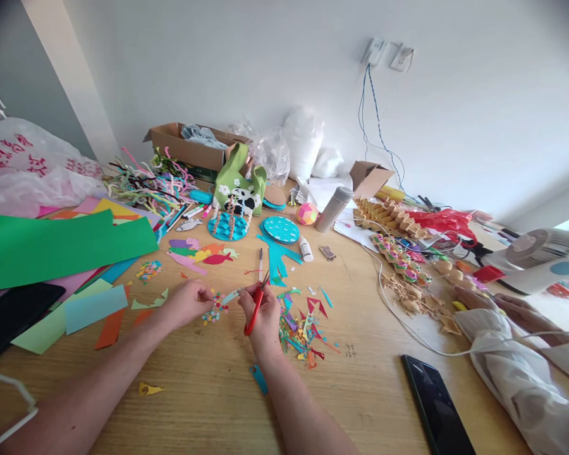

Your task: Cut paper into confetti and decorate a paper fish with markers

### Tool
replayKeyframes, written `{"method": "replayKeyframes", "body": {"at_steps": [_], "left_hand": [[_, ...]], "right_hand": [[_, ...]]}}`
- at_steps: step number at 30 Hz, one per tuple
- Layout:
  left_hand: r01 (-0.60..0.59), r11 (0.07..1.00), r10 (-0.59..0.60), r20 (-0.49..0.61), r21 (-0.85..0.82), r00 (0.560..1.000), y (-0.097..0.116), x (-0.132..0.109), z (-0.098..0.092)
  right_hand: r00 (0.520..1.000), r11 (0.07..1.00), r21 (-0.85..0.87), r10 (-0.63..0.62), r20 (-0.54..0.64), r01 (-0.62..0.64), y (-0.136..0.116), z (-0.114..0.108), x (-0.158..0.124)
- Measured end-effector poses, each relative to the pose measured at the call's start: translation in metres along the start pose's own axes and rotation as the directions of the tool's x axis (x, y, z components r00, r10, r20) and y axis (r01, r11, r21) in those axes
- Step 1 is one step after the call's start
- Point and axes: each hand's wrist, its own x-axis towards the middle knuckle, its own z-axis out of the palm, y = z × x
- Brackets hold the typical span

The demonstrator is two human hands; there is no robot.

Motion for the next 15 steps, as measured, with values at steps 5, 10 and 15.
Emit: {"method": "replayKeyframes", "body": {"at_steps": [5,10,15], "left_hand": [[-0.027,0.996,0.026,-0.010,-0.084,1.000,0.009,-0.004,-0.001],[0.036,0.976,0.005,0.184,-0.214,0.983,0.018,-0.011,0.001],[0.070,0.971,-0.028,0.180,-0.230,0.983,0.013,-0.009,0.002]], "right_hand": [[0.999,1.000,0.017,0.003,0.050,-0.004,0.000,0.000,-0.002],[0.995,0.999,0.044,-0.006,0.102,0.001,-0.001,0.001,-0.004],[0.996,1.000,0.014,-0.005,0.089,0.004,-0.001,0.001,-0.004]]}}
